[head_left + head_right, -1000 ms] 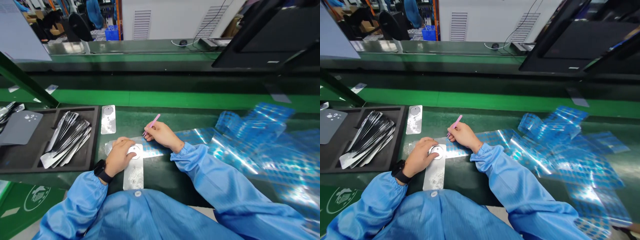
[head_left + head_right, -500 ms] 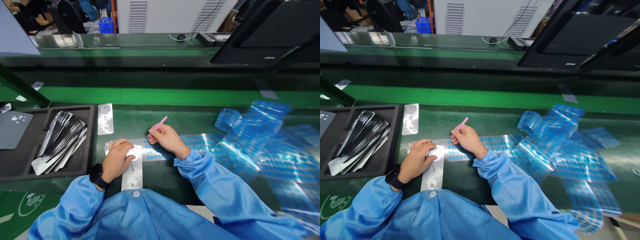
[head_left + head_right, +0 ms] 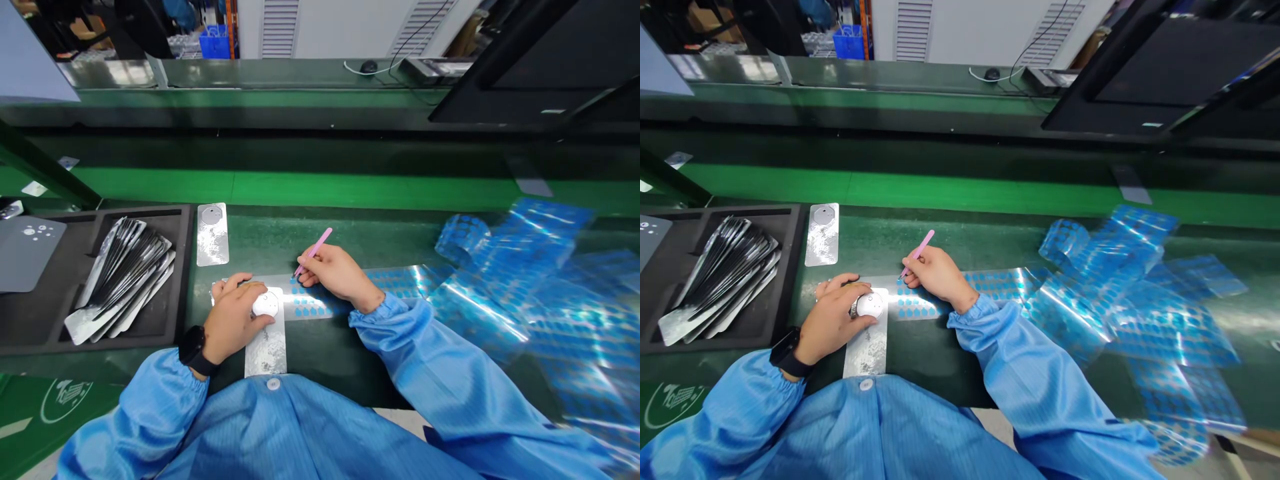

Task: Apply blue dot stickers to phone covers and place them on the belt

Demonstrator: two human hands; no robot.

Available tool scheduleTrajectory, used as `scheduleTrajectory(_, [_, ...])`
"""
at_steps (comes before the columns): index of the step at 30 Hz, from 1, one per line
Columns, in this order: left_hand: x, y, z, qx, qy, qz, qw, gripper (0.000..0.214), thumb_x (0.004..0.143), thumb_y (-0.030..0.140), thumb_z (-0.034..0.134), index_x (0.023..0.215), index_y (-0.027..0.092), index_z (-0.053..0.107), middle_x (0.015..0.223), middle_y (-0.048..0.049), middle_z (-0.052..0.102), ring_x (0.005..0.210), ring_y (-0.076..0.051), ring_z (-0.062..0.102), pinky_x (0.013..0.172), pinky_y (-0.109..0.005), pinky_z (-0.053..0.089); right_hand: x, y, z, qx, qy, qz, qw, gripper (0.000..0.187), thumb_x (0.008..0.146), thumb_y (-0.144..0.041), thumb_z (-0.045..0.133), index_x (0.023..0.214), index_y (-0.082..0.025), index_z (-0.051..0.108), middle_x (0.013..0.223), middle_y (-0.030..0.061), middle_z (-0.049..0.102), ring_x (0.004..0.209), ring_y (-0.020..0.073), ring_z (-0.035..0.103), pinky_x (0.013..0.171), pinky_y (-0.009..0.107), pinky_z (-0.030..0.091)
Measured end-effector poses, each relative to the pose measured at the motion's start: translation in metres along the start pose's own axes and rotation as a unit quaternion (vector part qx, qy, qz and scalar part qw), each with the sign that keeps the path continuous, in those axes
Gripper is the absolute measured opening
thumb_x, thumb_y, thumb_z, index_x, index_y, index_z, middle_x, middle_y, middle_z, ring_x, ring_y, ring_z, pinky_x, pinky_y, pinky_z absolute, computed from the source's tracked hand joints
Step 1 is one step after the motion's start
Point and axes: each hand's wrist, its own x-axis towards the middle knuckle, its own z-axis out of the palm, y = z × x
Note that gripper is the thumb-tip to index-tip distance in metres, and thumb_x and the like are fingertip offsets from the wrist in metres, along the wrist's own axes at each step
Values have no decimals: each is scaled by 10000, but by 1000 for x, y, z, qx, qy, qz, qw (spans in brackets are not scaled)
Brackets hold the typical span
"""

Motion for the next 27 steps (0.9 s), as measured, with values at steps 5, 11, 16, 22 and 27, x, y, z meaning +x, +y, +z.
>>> scheduleTrajectory(5, [-1,-2,2,8,15,-2,1000,455,704,310,803,1108,219,613,1155,-84,698,1213,-334,511,952,-510,299,3,3,0,1,18,-4,1000,202,850,-157,658,658,-133,600,538,20,658,433,93,618,442,168,517])
scheduleTrajectory(11, [-2,-2,5,1,19,10,1000,449,740,321,770,1143,207,605,1154,-102,690,1212,-327,502,958,-504,300,-11,2,-1,79,2,-39,996,321,739,-398,759,629,-146,594,500,15,639,426,101,601,443,191,514])
scheduleTrajectory(16, [-1,-2,7,-5,19,16,1000,446,738,323,775,1129,198,599,1144,-97,692,1137,-305,538,920,-478,339,-33,5,23,74,-16,-55,996,343,736,-468,727,675,-153,604,514,13,650,429,116,608,434,211,509])
scheduleTrajectory(22, [-2,-1,8,3,15,26,1000,433,759,327,759,1138,196,595,1160,-92,687,1107,-301,546,903,-481,350,-30,11,43,32,-17,3,999,230,822,-277,671,647,-145,602,508,8,640,425,101,602,431,192,499])
scheduleTrajectory(27, [-2,0,8,7,27,30,999,392,758,328,763,1091,192,608,1177,-93,684,1104,-306,548,879,-488,346,-29,8,42,19,-3,19,1000,219,849,-194,633,640,-141,597,509,8,635,428,102,599,439,194,502])
